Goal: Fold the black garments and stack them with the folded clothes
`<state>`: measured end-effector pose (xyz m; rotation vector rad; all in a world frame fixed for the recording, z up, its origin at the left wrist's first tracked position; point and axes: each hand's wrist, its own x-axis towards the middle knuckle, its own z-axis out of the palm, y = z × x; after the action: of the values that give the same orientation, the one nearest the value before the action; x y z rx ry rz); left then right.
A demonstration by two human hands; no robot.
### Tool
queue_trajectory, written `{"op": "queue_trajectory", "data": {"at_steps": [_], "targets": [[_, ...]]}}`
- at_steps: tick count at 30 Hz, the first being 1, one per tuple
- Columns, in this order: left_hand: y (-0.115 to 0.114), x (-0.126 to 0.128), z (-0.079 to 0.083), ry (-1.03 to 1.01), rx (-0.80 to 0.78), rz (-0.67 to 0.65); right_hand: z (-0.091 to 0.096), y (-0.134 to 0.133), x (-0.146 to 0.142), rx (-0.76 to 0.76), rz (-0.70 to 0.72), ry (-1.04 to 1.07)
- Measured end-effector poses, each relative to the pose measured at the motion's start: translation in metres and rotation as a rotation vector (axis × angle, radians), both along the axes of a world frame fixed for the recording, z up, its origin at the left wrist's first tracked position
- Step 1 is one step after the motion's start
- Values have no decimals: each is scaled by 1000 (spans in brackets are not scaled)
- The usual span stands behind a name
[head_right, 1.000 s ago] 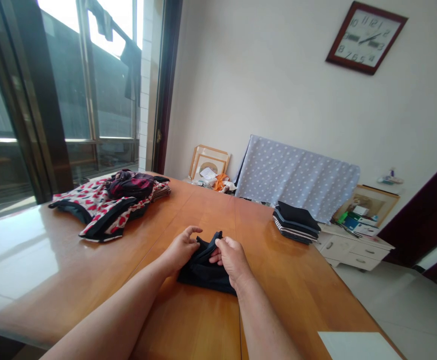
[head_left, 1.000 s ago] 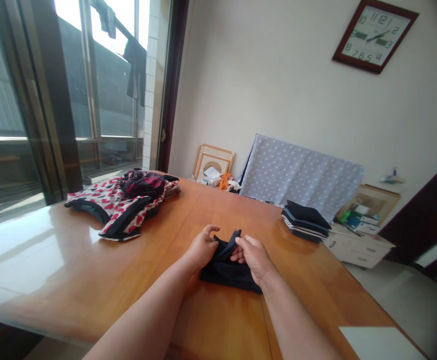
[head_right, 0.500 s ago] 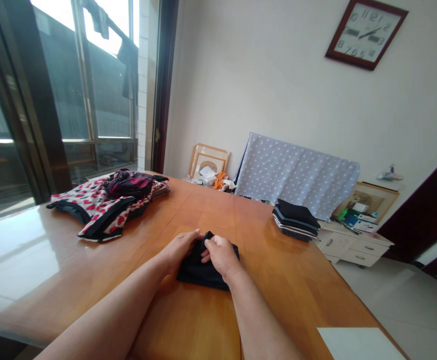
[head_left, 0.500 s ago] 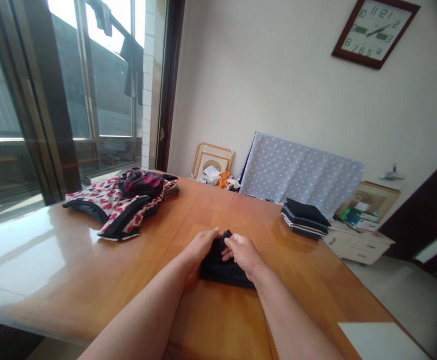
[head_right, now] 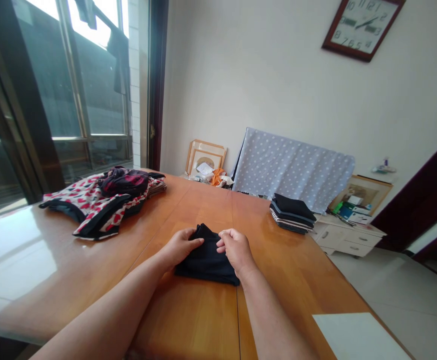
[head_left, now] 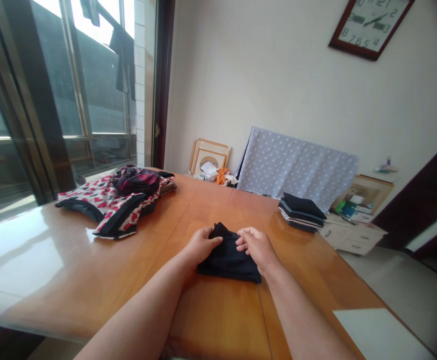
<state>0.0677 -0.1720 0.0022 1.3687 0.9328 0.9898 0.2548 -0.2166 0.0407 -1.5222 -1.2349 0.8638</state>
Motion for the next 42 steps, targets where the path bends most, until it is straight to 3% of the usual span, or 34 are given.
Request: {"op": "queue_trajectory", "data": {"at_steps": [6,10,17,29,36,42], "targets": [[7,6,-14,-107,55,59,-24,2,25,92,-96,-120],[10,4,-19,-48,77,121,-35,1,36,160,-93,-293],[10,3,-16,24,179,202,-36,-6,30,311,16,-659],[11,1,-14,167,287,253,-38,-25,13,242,78,-970],[11,-4,-11,334,338,311,-41,-26,13,249,92,-925],[2,-7,-6,520,553,368,-37,-13,36,284,-71,-574]]}}
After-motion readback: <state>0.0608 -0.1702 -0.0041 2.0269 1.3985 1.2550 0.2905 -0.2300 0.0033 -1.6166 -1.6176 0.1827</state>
